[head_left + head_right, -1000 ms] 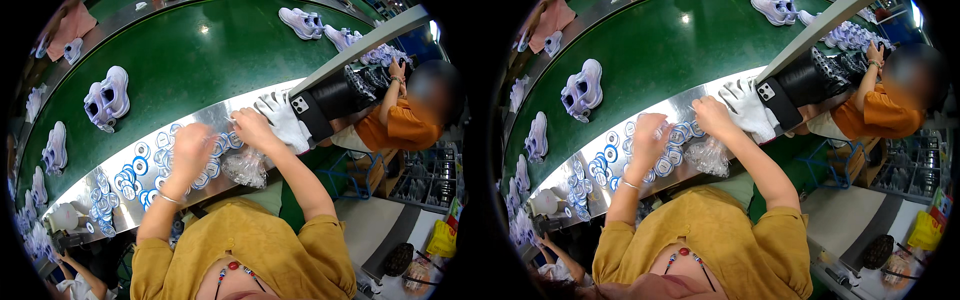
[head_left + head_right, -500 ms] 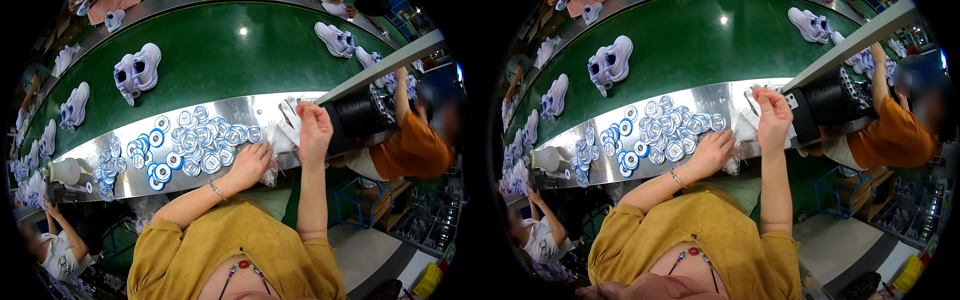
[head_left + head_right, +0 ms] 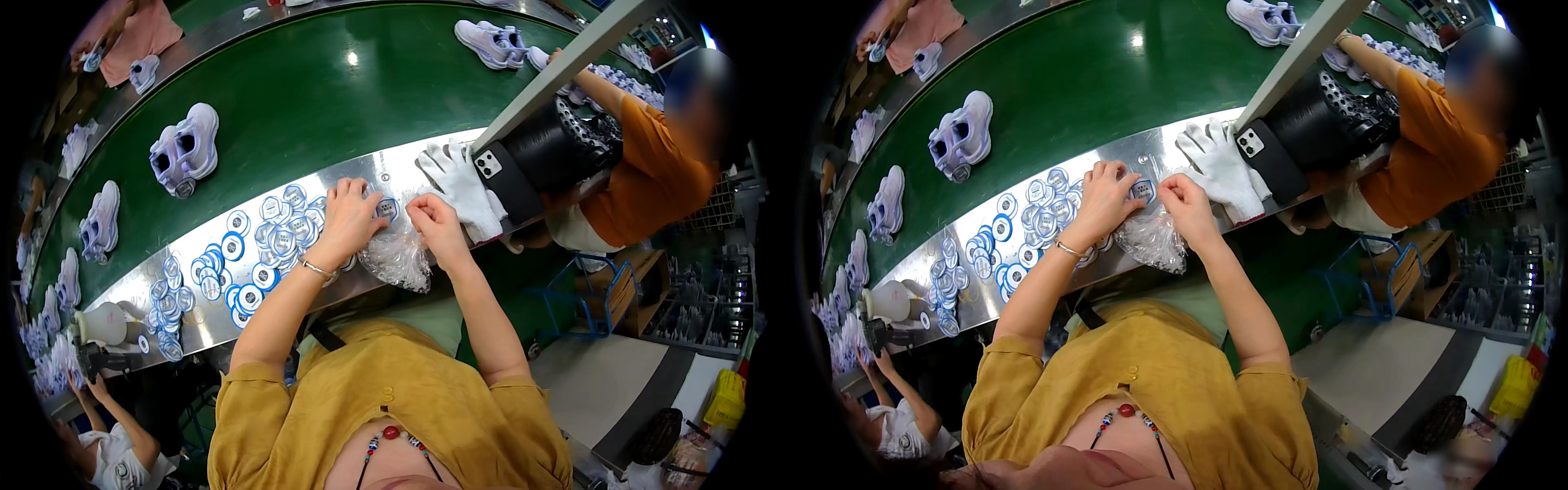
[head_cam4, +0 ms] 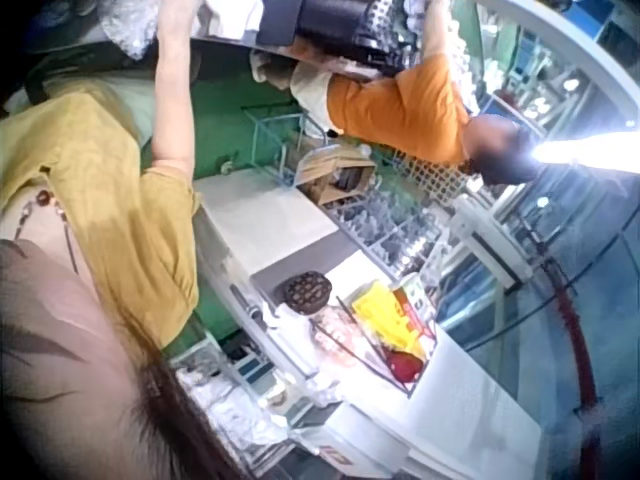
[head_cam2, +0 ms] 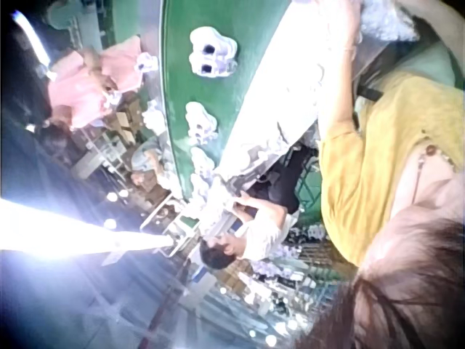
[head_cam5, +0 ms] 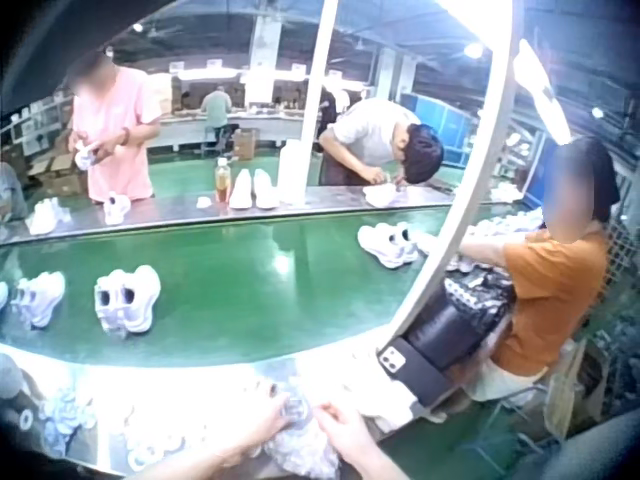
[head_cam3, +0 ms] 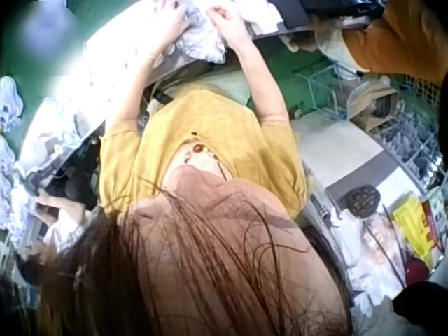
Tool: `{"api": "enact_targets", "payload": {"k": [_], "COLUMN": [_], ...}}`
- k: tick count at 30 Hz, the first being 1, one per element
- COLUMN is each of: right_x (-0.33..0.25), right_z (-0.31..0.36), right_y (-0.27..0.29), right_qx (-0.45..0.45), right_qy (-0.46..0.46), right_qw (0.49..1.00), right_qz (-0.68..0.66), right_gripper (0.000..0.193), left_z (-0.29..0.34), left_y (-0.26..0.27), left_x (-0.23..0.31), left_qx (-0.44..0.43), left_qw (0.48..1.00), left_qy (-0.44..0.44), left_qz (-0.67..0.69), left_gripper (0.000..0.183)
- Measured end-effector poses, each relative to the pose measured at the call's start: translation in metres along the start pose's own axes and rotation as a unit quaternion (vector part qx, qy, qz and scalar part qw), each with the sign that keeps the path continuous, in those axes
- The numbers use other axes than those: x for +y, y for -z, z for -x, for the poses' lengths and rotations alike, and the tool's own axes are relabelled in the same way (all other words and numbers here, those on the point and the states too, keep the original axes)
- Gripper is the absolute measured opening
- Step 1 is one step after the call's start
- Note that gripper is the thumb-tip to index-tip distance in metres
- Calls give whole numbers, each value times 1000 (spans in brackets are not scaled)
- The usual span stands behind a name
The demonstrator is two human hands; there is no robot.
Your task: The person applies round stickers to the tongue of light-colored sneakers moving along a conveyor belt. They peel each sticker from a stack, place it on a shoe, and smooth it down. The person also briefly retrieves black clog-style shoes from a white sack and places them on the belt.
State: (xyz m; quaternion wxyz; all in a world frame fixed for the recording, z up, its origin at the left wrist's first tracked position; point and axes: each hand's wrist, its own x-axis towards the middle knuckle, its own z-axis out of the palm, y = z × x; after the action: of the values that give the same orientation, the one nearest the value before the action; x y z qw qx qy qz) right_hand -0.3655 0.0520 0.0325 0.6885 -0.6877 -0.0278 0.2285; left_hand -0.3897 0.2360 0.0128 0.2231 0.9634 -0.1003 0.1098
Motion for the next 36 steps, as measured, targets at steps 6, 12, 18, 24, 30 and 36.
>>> {"api": "enact_targets", "payload": {"k": [6,12,18,24,30,36], "right_x": [-2,-14,-10,-14,-10,-8], "right_z": [4,3,-11,-5,19,39], "right_y": [-1,-37,-51,-66,-51,-61], "right_qx": [20,56,57,19,-142,-202], "right_qy": [66,170,306,281,182,167], "right_qw": [989,952,876,878,934,915], "right_qz": [130,249,369,386,274,305], "right_gripper": [9,9,8,10,13,8], "left_z": [1,14,21,32,69,98], "left_y": [-6,9,21,31,42,41], "left_x": [-5,-15,-13,-8,7,5], "left_qx": [49,-15,41,77,-30,-29], "left_qw": [992,902,917,961,784,688], "left_qy": [48,215,170,106,270,325], "left_qz": [101,373,359,242,558,648], "left_gripper": [22,13,12,11,15,14]}}
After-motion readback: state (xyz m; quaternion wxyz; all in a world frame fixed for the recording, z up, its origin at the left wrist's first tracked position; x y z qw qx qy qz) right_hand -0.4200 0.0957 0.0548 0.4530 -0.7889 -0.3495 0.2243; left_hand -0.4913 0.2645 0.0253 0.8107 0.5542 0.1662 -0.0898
